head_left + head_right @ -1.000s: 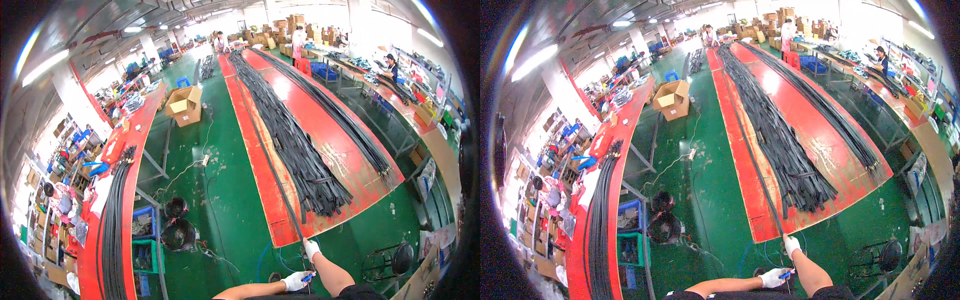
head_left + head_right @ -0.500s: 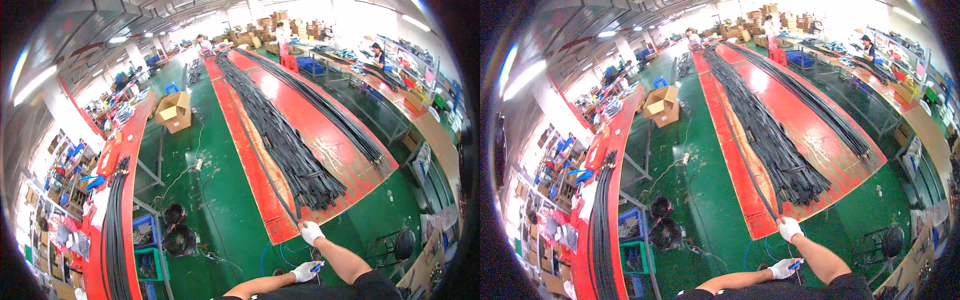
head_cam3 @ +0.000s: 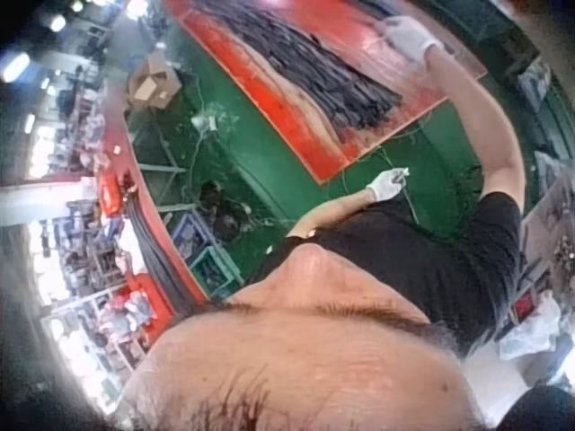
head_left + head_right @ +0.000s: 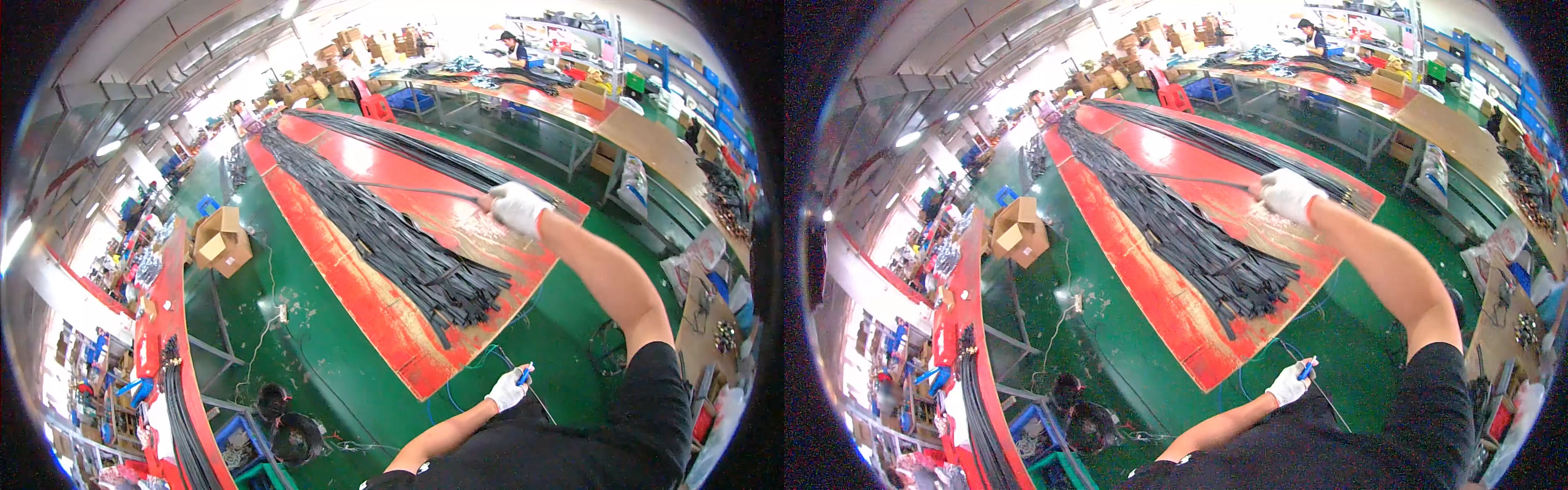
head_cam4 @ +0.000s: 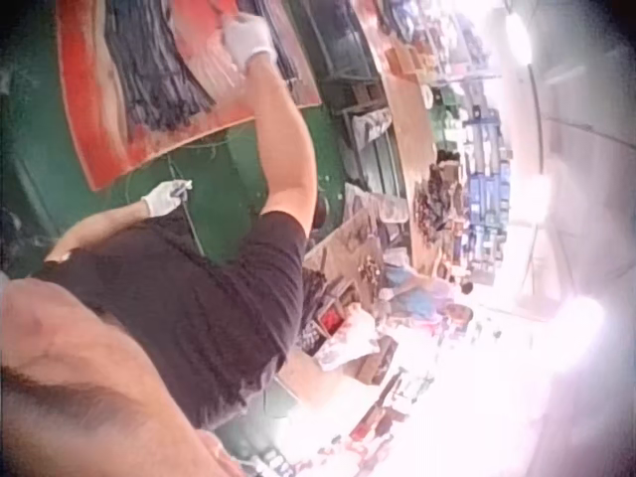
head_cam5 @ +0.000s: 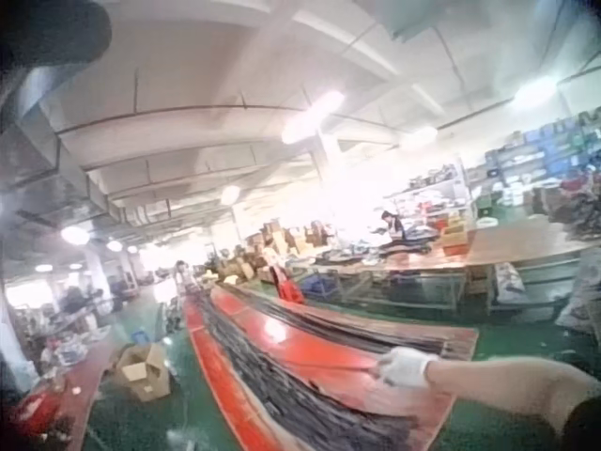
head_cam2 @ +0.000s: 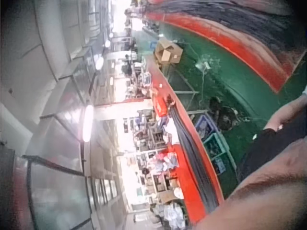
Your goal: Cutting black rubber strips to length on a long red-topped workbench in a factory.
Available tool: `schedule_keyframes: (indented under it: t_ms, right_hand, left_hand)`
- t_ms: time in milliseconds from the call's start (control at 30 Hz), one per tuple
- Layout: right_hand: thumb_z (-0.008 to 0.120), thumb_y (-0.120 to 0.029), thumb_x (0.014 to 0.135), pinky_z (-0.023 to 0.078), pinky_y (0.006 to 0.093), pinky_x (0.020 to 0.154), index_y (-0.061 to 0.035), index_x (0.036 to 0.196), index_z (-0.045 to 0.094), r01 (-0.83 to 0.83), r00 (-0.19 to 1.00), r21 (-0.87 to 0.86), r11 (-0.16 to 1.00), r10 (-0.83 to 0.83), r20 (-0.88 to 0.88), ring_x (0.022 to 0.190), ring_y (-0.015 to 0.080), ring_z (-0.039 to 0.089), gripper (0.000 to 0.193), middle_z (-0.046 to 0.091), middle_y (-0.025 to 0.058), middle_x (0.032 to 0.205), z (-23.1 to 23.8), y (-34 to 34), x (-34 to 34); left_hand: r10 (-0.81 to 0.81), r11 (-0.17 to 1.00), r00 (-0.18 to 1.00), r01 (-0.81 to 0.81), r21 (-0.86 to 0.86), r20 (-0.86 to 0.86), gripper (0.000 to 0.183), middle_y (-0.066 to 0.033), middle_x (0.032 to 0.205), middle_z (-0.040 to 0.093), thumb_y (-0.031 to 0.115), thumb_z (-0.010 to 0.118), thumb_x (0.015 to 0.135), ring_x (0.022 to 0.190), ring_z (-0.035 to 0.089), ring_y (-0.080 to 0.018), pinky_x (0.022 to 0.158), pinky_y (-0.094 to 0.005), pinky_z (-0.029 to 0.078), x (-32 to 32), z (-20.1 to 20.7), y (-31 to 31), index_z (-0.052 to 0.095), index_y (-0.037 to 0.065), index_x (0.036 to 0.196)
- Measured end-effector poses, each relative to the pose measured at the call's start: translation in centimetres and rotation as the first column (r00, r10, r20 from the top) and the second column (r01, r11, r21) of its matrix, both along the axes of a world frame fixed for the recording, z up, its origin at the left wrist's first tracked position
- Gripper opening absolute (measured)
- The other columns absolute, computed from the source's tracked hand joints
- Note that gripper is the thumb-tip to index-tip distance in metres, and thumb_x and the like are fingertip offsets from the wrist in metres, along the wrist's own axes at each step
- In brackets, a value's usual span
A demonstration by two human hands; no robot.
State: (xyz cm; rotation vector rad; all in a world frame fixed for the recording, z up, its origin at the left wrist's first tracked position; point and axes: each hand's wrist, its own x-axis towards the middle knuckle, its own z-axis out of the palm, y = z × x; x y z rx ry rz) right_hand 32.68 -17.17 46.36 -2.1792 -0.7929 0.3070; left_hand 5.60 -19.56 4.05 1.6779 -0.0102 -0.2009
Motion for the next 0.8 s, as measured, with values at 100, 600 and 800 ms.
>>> schedule_keyframes:
  t_ms: [100, 600, 800]
  right_hand:
    - [0.062, -0.039, 0.105, 0.048, 0.0369, 0.066, -0.0031, 0.097, 0.076, 0.066, 0.997, 0.005, 0.998, -0.067, 0.043, 0.067, 0.0158, 0.058, 0.039, 0.066, 0.0048, 0.076, 2.1, -2.9, 7.6]
    - [0.061, -0.039, 0.105, 0.053, 0.0399, 0.073, -0.0037, 0.108, 0.076, 0.254, 0.948, -0.114, 0.96, -0.271, -0.167, 0.077, 0.0193, 0.065, 0.039, 0.072, 0.0071, 0.089, -27.6, -14.9, 48.6]
    - [0.061, -0.038, 0.107, 0.052, 0.0408, 0.089, -0.0028, 0.114, 0.076, 0.247, 0.838, -0.153, 0.957, -0.29, -0.463, 0.094, 0.0238, 0.067, 0.039, 0.077, 0.0107, 0.102, -43.1, -18.9, 50.9]
  left_hand:
    - [0.048, 0.996, 0.999, -0.048, -0.078, 0.0, 0.049, -0.002, 0.097, 0.067, -0.001, 0.058, 0.093, 0.083, 0.063, -0.0142, 0.075, -0.0309, 0.053, 3.2, -0.7, -0.2, 0.061, 0.009, 0.141]
    - [0.128, 0.99, 0.958, -0.106, 0.097, -0.257, 0.049, -0.0023, 0.098, 0.066, 0.0, 0.059, 0.094, 0.087, 0.065, -0.0153, 0.082, -0.0301, 0.054, 22.3, -0.9, -3.6, 0.062, 0.009, 0.142]
    - [0.126, 0.988, 0.907, -0.08, 0.129, -0.403, 0.053, -0.0051, 0.101, 0.068, 0.0, 0.06, 0.091, 0.09, 0.067, -0.0169, 0.085, -0.0304, 0.055, 25.3, -0.4, -3.8, 0.062, 0.008, 0.144]
